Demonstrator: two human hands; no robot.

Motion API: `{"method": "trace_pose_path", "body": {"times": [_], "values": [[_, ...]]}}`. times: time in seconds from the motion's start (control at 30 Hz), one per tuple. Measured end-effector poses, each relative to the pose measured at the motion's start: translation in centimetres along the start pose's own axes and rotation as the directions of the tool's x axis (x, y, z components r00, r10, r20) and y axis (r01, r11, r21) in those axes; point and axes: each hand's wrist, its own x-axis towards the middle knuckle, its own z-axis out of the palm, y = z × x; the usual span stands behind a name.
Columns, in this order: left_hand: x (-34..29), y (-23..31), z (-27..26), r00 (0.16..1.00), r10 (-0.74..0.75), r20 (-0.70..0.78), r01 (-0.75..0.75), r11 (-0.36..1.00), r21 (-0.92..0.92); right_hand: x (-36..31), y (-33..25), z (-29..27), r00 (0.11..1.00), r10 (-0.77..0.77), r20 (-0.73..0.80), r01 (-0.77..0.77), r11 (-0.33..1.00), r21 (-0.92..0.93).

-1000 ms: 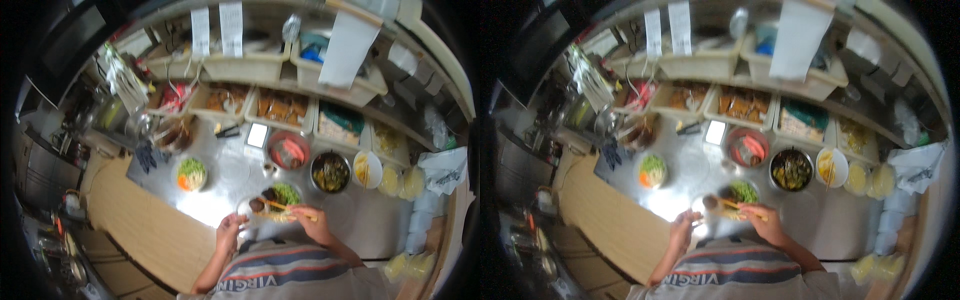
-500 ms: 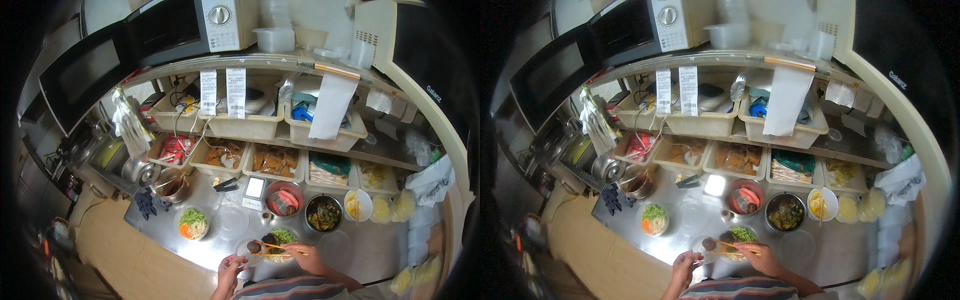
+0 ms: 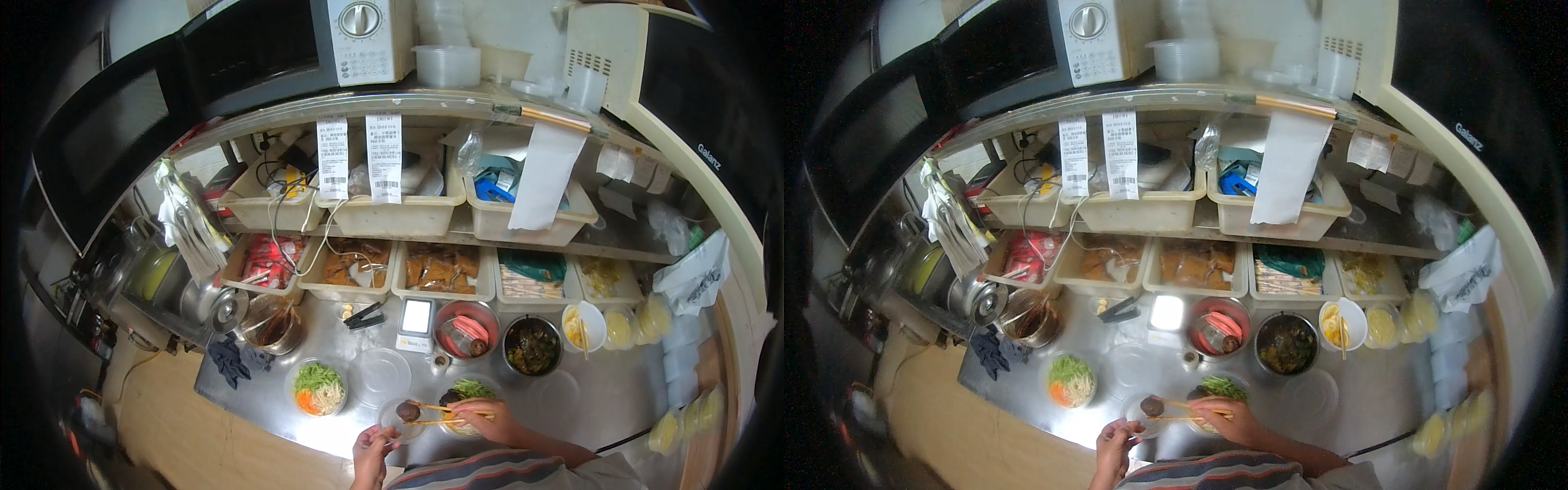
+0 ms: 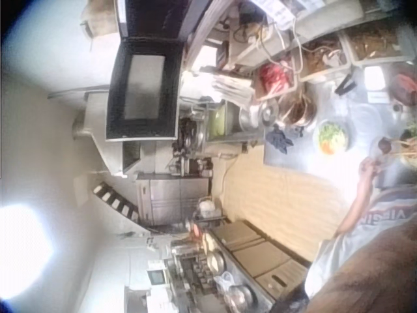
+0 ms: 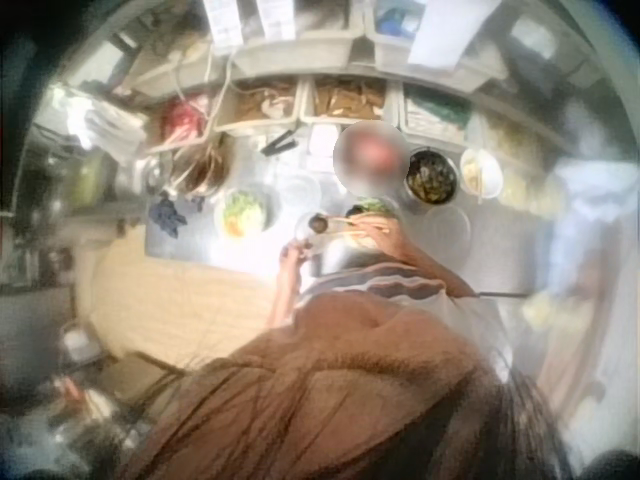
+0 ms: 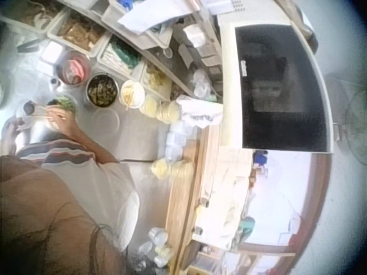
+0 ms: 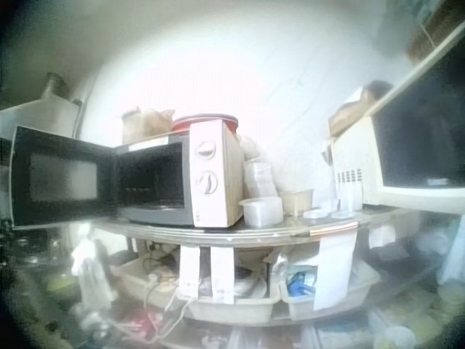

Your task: The person assembles a noodle bowl by layering noodles, shredded cucumber, shredded carrots, and shredded cabbage into a clear plastic container. They then add cooked meatballs and a dark sauce using chopsticks, followed by additional shredded cucumber, and finally place a lid on the container.

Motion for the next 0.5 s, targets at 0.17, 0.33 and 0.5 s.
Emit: {"method": "trace_pose_path", "body": {"times": [0.17,0.33,0.5], "values": [[1.9,0.6,-1.5,0.999,-0.052,0.014,0.051,0.999,0.014,1.0,2.0,1.5,0.999,-0.055,-0.001,0.055,0.998,0.009],[3.5,1.2,-2.8,0.995,-0.076,0.071,0.076,0.997,0.01,1.5,2.4,2.9,0.999,0.016,-0.045,-0.012,0.997,0.072],[5.1,1.6,-3.8,0.992,-0.088,0.091,0.088,0.996,0.0,2.0,1.8,4.1,0.995,0.038,-0.095,-0.034,0.998,0.044]]}}
